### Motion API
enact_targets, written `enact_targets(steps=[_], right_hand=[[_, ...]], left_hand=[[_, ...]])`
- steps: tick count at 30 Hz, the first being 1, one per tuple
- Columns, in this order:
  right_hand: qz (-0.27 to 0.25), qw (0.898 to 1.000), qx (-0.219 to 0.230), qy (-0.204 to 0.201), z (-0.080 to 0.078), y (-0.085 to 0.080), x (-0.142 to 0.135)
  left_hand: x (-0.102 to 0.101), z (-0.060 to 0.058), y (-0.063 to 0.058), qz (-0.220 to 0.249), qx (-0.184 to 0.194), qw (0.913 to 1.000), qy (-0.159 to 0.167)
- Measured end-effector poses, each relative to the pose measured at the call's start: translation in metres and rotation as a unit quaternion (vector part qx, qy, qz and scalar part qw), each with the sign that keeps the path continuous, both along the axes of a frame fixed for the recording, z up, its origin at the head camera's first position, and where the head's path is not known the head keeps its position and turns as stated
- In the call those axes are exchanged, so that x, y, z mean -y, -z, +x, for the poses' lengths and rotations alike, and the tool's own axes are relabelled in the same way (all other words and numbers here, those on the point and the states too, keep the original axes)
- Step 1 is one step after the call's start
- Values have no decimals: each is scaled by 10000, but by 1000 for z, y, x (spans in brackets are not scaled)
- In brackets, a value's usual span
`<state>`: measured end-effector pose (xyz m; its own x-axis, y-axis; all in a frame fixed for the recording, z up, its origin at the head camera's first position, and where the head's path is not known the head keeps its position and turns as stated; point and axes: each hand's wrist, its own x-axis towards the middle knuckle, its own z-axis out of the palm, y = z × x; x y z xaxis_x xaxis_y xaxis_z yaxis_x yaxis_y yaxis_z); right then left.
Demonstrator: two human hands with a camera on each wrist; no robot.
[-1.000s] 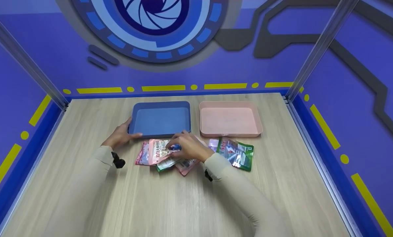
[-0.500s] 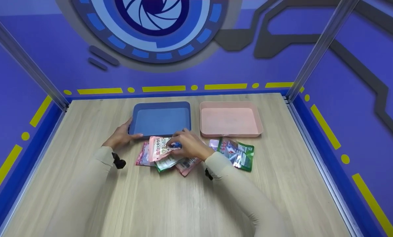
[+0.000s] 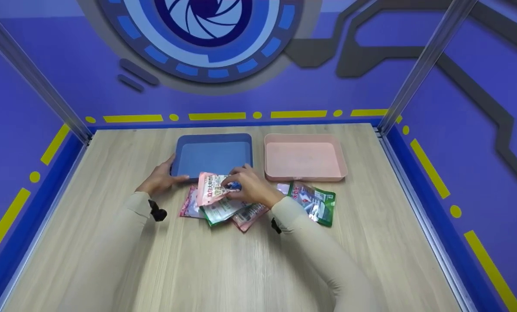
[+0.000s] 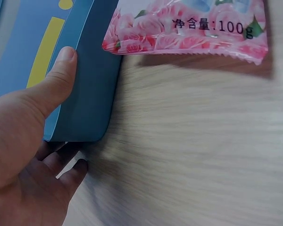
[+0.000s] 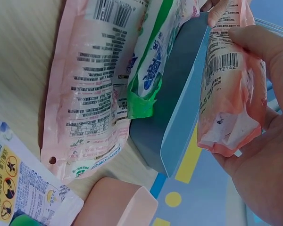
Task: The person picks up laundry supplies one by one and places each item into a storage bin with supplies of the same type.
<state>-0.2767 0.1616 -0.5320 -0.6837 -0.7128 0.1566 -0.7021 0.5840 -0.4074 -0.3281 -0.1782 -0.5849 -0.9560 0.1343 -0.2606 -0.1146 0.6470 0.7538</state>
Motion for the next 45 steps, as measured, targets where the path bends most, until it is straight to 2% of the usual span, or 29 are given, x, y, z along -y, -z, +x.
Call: enact_targets(steps=[13,23,32,45], right_hand=[[18,9999,9,135,-6,-4,1],[-53,9999,-104,82,-13,-7,2],[-77,9999,-46,103,-20,-11,4],[-142,9997,-29,218,-27,-12,6]], left_hand=[[1,0,2,93,48,9999,49],[2,0,0,-72,-75,9999,138],[1,2,-3,22,-6,10000,44],[0,2,-2,111,57,9999,-89]])
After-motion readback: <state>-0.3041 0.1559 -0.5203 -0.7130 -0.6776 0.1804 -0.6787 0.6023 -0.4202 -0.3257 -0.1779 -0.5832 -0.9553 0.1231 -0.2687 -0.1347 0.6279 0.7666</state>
